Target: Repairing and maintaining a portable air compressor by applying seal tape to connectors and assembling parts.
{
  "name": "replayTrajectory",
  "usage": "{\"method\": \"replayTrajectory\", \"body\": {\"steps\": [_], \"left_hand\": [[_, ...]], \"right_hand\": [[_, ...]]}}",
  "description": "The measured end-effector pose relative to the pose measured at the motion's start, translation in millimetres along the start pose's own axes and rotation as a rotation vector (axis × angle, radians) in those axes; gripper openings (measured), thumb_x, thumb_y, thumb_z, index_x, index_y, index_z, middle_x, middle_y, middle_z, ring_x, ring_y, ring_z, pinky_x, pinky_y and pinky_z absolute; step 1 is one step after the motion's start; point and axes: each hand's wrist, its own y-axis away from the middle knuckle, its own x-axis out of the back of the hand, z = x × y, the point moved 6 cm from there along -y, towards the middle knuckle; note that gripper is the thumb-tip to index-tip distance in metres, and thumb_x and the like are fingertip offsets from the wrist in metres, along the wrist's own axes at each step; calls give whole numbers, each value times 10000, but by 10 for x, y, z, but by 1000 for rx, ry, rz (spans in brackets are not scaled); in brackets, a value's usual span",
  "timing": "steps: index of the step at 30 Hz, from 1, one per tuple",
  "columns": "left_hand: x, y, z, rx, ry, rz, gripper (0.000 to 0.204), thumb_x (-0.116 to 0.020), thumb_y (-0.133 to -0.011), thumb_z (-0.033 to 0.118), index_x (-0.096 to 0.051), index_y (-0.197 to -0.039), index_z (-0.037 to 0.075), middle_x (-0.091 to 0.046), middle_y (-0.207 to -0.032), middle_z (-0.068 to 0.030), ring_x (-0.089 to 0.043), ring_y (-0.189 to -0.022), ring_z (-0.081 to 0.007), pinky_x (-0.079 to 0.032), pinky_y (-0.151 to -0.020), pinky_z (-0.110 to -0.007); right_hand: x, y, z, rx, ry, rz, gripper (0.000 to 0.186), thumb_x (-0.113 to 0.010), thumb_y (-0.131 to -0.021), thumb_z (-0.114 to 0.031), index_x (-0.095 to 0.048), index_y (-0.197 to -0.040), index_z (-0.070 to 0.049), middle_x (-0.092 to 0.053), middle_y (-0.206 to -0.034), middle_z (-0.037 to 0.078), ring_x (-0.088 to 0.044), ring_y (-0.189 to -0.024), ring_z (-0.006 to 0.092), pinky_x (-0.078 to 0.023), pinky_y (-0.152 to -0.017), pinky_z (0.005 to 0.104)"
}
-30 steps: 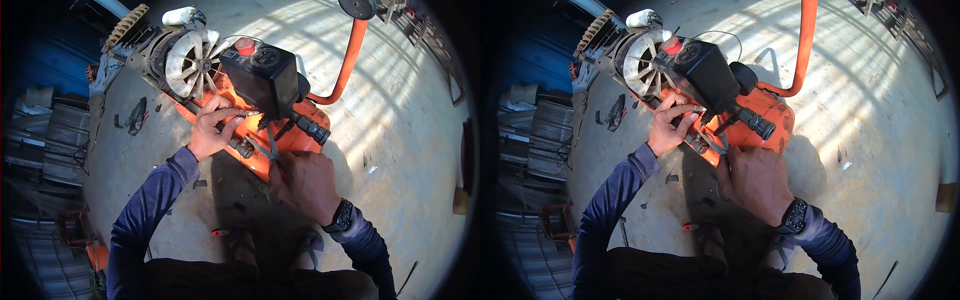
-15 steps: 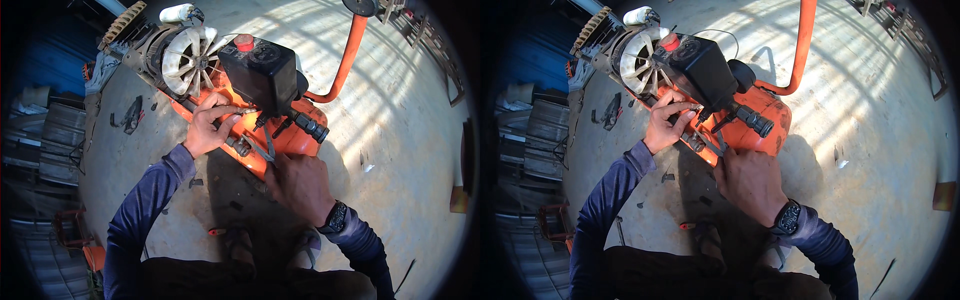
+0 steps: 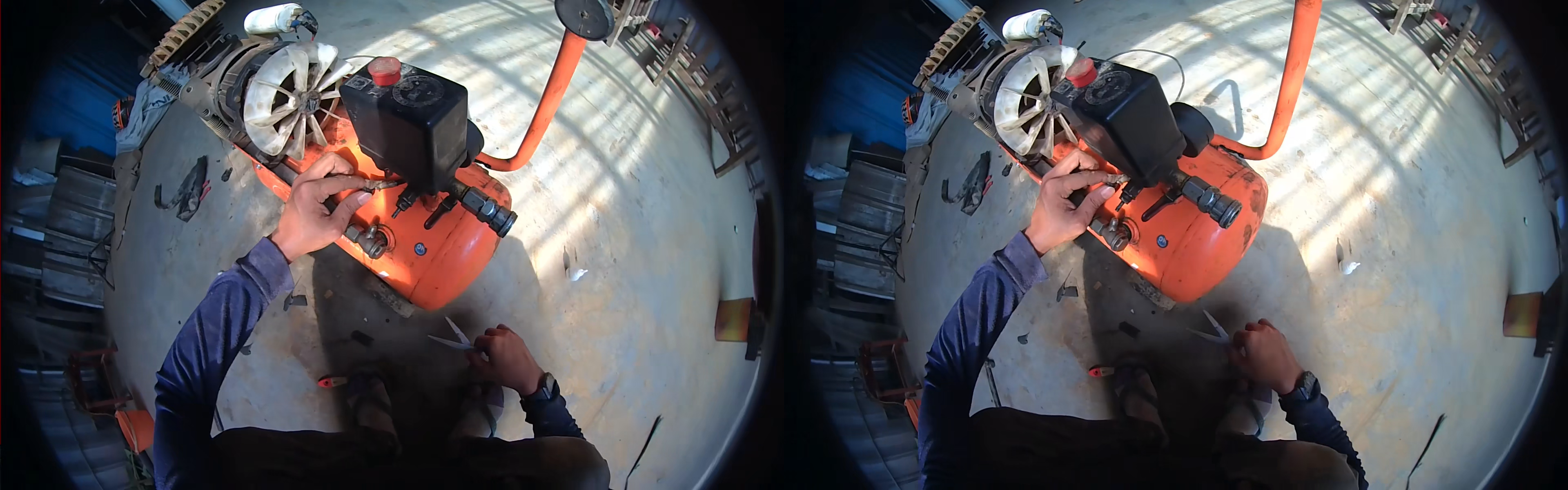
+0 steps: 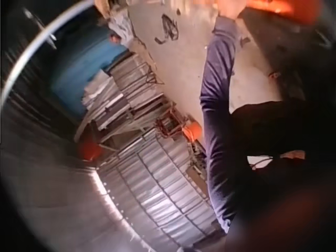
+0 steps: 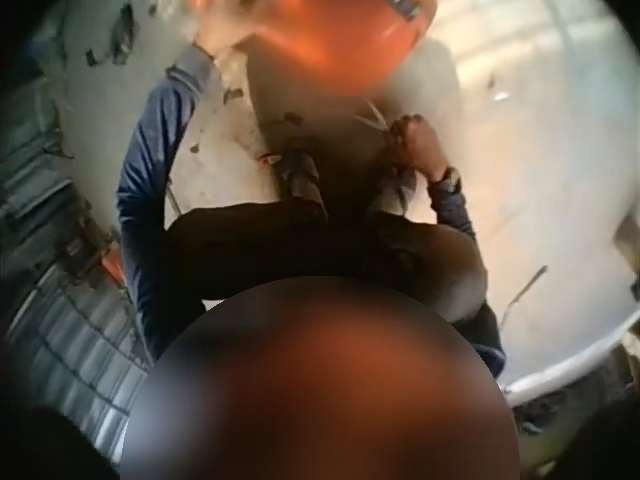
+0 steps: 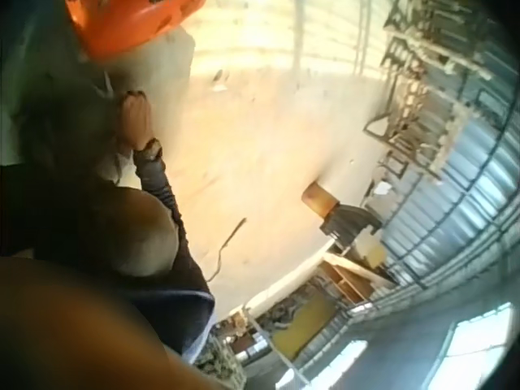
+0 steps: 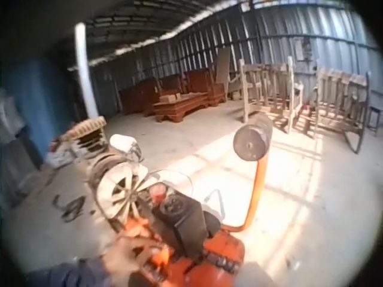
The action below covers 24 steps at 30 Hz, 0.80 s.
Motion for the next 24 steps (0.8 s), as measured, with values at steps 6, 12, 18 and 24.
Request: {"method": "replayTrajectory", "body": {"steps": [6, 12, 18, 24], "left_hand": [[271, 98, 5, 16, -89, 6, 178, -729, -819, -7, -724, -994, -44, -560, -894, -79, -577, -849, -224, -458, -775, -287], [203, 63, 36, -2, -50, -36, 176, -745, -817, 1, -718, -983, -50, -568, -903, -77, -580, -834, -219, -455, -754, -289], [113, 63, 2, 76, -1, -56, 177, -770, -819, 20, -725, -983, -29, -579, -926, -67, -576, -822, -207, -464, -724, -318], [206, 90, -44, 78, -32, -31, 186, -782, -813, 41, -734, -986, -6, -570, -922, -51, -580, -843, -215, -470, -733, -335]], "right_hand": [[208, 260, 1153, -438, -131, 839, 231, -731, -850, -243, -689, -893, -20, -646, -912, 164, -592, -891, 358, -490, -799, 440], [489, 134, 2164, -495, 156, 1245, 393, -785, -841, -281, -644, -1047, 23, -658, -935, 161, -625, -851, 302, -510, -781, 399], [716, -40, 1209, -146, -585, 1100, 240, -683, -966, -114, -596, -1139, 28, -653, -991, 74, -638, -964, 158, -514, -828, 289], [1002, -265, -717, 299, -371, 643, 298, -737, -886, -19, -594, -1137, 54, -647, -1119, 136, -658, -996, 202, -600, -783, 327]]}}
